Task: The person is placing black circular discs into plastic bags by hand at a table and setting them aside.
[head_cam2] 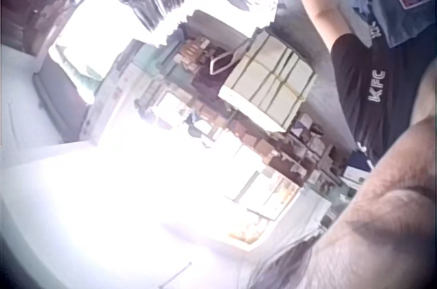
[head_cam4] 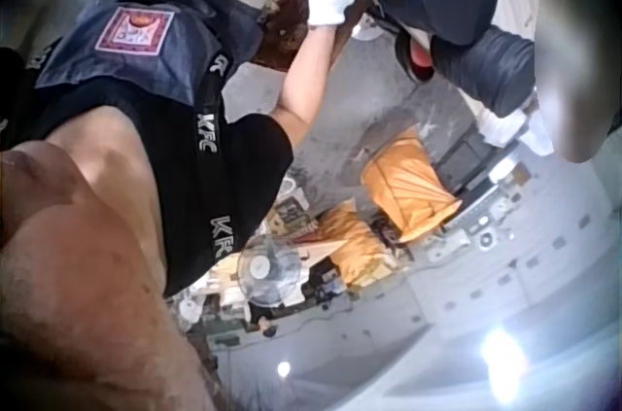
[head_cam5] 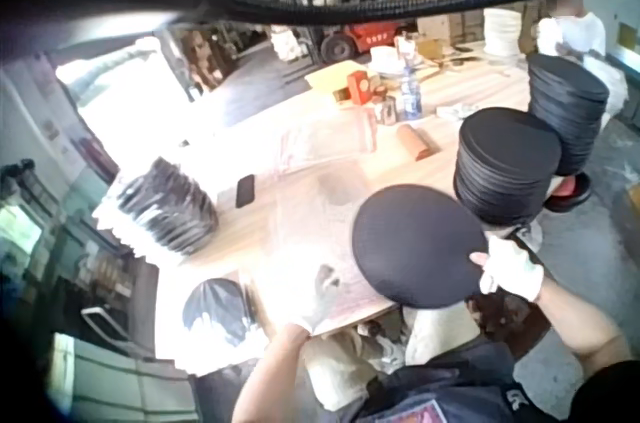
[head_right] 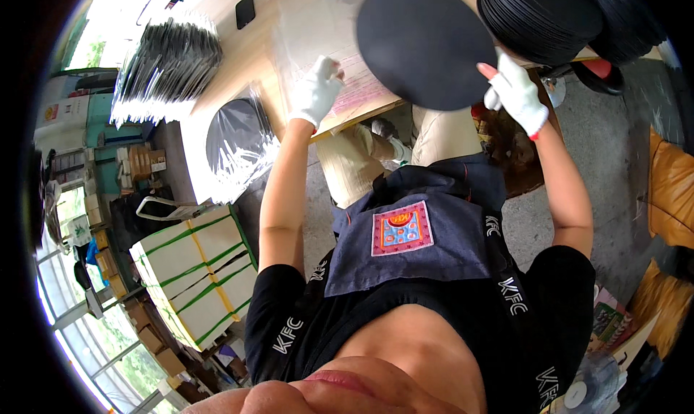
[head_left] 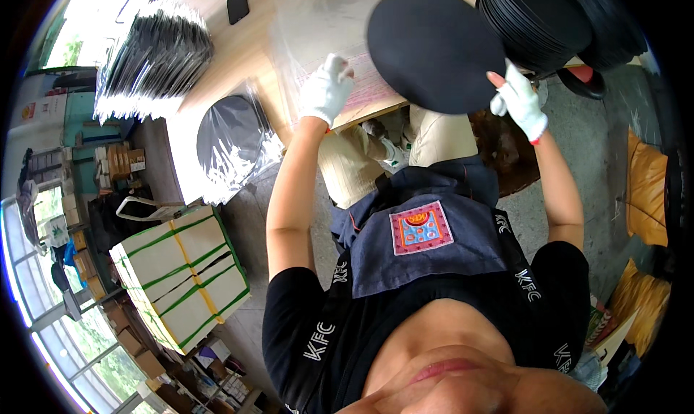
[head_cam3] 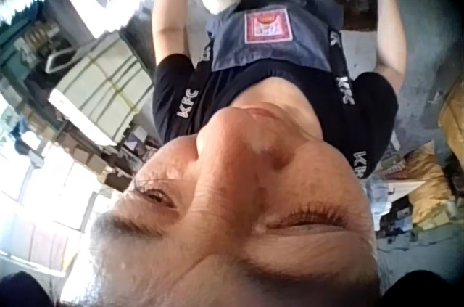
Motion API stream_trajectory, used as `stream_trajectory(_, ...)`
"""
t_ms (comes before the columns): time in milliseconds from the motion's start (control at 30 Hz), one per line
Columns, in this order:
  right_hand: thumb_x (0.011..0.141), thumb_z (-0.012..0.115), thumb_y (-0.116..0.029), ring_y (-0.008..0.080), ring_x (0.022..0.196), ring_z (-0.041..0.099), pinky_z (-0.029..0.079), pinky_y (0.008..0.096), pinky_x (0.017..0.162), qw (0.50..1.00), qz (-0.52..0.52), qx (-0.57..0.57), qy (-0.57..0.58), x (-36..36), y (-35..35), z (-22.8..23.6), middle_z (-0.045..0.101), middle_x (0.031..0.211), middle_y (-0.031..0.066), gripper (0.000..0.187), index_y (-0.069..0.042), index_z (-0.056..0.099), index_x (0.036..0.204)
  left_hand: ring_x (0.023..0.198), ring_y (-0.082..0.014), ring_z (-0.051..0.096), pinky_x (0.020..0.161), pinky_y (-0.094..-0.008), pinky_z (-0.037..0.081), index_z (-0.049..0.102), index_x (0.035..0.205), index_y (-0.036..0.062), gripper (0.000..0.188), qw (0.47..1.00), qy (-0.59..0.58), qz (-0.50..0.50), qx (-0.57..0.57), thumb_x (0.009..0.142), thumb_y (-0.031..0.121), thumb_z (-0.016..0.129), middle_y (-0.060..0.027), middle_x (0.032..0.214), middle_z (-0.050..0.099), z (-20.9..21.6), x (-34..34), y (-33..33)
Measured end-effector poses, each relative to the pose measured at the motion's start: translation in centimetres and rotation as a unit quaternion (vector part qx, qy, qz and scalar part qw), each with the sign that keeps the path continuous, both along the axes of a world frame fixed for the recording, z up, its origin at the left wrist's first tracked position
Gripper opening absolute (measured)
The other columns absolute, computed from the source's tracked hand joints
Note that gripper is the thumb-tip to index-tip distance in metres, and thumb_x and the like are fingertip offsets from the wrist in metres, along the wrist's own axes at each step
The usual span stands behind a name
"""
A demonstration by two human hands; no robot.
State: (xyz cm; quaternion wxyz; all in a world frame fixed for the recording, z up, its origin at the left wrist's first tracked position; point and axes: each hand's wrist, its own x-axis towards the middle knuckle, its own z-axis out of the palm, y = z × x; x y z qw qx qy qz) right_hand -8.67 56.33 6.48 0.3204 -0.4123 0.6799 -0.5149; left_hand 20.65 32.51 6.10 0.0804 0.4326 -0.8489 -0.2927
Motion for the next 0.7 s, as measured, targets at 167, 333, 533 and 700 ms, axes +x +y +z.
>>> stream_trajectory(167,0.094,0.049,-0.012,0.0073,0.076,0.062,0.049,0.0194,0.057,0.945,0.035,0.002,-0.325,-1.4,1.0,1.3,0.058,0.122,0.0064,0.051,-0.002,0.034,0.142,0.095,-0.0321,0.06,0.081,-0.0436,0.05,0.058,0.102,0.0137,0.026,0.945,-0.196,-0.025,-0.261,0.076,0.016,0.06,-0.0113,0.095,0.063,-4.3,0.8,0.6)
stream_trajectory(333,0.091,0.05,-0.01,0.0086,0.097,0.061,0.05,0.0181,0.069,0.913,0.071,0.074,-0.394,0.7,0.8,-0.9,0.058,0.122,0.009,0.051,0.001,0.038,0.139,0.092,-0.0304,0.061,0.075,-0.0422,0.051,0.06,0.1,0.0155,0.022,0.968,-0.112,-0.019,-0.225,0.078,0.017,0.061,-0.01,0.101,0.062,-5.3,2.3,-1.6)
stream_trajectory(533,0.09,0.056,-0.014,0.0018,0.062,0.053,0.036,0.0165,0.041,0.881,0.069,0.055,-0.464,6.1,-3.2,-5.5,0.062,0.092,-0.0027,0.035,-0.007,0.051,0.124,0.087,-0.0289,0.06,0.072,-0.0403,0.049,0.063,0.087,0.0131,0.016,0.975,0.093,0.033,-0.197,0.072,0.007,0.064,-0.0079,0.088,0.063,-6.1,4.3,0.0)
stream_trajectory(700,0.091,0.06,-0.015,0.0056,0.053,0.049,0.039,0.0191,0.042,0.898,-0.019,0.005,-0.439,8.1,-5.6,-6.1,0.061,0.094,-0.0024,0.032,-0.015,0.053,0.122,0.071,-0.0276,0.06,0.062,-0.0378,0.049,0.064,0.082,0.0153,0.015,0.936,0.134,0.057,-0.319,0.071,0.004,0.064,-0.0058,0.082,0.061,-5.8,4.6,1.3)
